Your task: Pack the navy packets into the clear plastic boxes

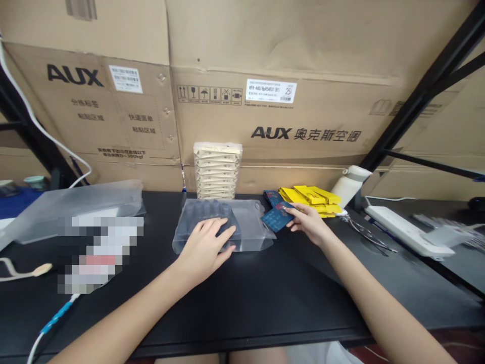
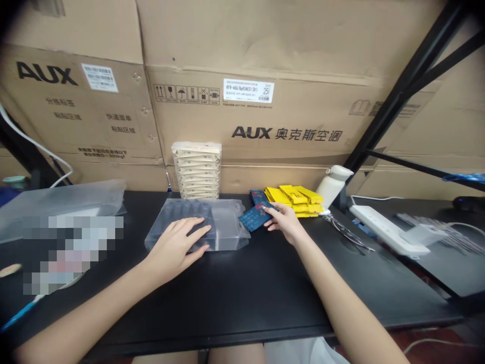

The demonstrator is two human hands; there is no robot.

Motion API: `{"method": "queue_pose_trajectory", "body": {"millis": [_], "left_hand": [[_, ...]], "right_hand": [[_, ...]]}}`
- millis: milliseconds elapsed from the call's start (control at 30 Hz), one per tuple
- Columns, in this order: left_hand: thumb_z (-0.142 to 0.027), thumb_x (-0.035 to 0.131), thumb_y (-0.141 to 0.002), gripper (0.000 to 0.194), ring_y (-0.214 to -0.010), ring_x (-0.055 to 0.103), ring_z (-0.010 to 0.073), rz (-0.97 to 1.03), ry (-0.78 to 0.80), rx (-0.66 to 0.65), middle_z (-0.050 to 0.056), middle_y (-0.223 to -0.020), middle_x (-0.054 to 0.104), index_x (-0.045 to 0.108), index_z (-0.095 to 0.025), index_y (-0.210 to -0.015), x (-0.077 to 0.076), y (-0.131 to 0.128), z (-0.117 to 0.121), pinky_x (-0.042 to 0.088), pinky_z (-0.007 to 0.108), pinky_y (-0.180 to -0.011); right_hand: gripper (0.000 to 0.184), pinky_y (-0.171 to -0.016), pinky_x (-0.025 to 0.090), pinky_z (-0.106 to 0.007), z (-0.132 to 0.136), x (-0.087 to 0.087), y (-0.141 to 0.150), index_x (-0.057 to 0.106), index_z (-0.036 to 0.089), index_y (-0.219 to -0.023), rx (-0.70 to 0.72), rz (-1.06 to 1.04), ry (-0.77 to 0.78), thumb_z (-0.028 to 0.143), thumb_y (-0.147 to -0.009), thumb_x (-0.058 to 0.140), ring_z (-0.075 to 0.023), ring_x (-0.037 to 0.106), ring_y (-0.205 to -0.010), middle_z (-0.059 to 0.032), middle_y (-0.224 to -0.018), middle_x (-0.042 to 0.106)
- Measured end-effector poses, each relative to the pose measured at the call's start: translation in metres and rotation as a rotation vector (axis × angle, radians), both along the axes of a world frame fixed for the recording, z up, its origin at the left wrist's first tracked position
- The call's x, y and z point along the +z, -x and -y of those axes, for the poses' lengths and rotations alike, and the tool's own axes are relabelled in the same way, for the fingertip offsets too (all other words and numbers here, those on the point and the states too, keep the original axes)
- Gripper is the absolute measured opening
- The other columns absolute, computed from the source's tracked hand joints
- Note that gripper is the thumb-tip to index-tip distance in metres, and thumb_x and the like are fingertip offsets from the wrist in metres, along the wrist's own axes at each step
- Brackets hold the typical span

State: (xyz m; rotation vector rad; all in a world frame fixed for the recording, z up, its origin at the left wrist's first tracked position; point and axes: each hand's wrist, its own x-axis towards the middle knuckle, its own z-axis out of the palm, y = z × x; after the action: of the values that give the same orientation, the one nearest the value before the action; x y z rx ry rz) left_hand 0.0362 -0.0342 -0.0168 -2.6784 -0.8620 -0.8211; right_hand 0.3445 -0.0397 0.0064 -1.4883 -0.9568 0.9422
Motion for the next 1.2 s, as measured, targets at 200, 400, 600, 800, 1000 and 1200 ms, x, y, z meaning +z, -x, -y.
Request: {"method": "queue_pose_trajectory", "body": {"millis": [200,400,600,800,1000,1200], "left_hand": [[-0.032,0.053,-0.089,0.035,-0.116,0.055,0.0278,0.002,-0.009,0.012,0.014,-0.123,0.061,0.061,-0.017,-0.120,0.000,0.000,0.000,0.047,0.043,-0.092],[-0.033,0.052,-0.090,0.035,-0.115,0.055,0.0287,0.005,-0.005,0.006,0.014,-0.123,0.061,0.061,-0.016,-0.120,0.001,0.000,-0.001,0.047,0.044,-0.092],[-0.033,0.051,-0.090,0.036,-0.116,0.055,0.0292,-0.007,0.009,0.007,0.015,-0.124,0.060,0.061,-0.016,-0.120,0.001,0.000,0.000,0.046,0.044,-0.093],[-0.033,0.051,-0.090,0.036,-0.116,0.055,0.0292,-0.008,0.002,0.004,0.015,-0.124,0.061,0.061,-0.016,-0.120,0.002,0.001,0.000,0.047,0.044,-0.093],[-0.034,0.052,-0.090,0.036,-0.116,0.055,0.0292,-0.005,0.000,0.010,0.014,-0.124,0.061,0.061,-0.016,-0.120,0.002,0.000,-0.001,0.047,0.044,-0.093],[-0.034,0.052,-0.090,0.036,-0.116,0.055,0.0295,-0.003,0.010,0.002,0.015,-0.123,0.061,0.062,-0.015,-0.120,0.002,0.001,0.000,0.047,0.044,-0.093]], "right_hand": [[0.038,-0.032,0.045,-0.017,0.001,0.002,-0.005,0.060,0.014,-0.105,-0.048,0.017,-0.014,0.021,-0.071,0.074,-0.0077,0.053,-0.037,0.0011,-0.059,0.062],[0.033,-0.036,0.047,-0.017,-0.001,-0.002,-0.002,0.060,0.017,-0.103,-0.001,-0.070,-0.007,0.023,-0.073,0.072,-0.0070,0.054,-0.040,0.0019,-0.062,0.063],[0.035,-0.049,0.058,-0.019,-0.002,-0.006,0.007,0.058,0.018,-0.103,0.009,-0.070,-0.002,0.023,-0.072,0.074,-0.0100,0.065,-0.052,-0.0021,-0.078,0.069],[0.047,-0.043,0.055,-0.018,0.000,-0.010,0.017,0.058,0.017,-0.109,0.105,-0.018,0.014,0.021,-0.067,0.079,-0.0110,0.061,-0.044,0.0001,-0.064,0.067],[0.041,-0.041,0.053,-0.017,-0.001,-0.011,0.016,0.061,0.014,-0.105,0.129,-0.041,0.020,0.023,-0.069,0.078,-0.0083,0.059,-0.042,-0.0013,-0.066,0.068],[0.049,-0.059,0.060,-0.021,-0.006,-0.016,0.016,0.046,0.015,-0.124,0.072,-0.117,0.004,0.018,-0.079,0.067,-0.0135,0.070,-0.062,-0.0027,-0.075,0.070]]}}
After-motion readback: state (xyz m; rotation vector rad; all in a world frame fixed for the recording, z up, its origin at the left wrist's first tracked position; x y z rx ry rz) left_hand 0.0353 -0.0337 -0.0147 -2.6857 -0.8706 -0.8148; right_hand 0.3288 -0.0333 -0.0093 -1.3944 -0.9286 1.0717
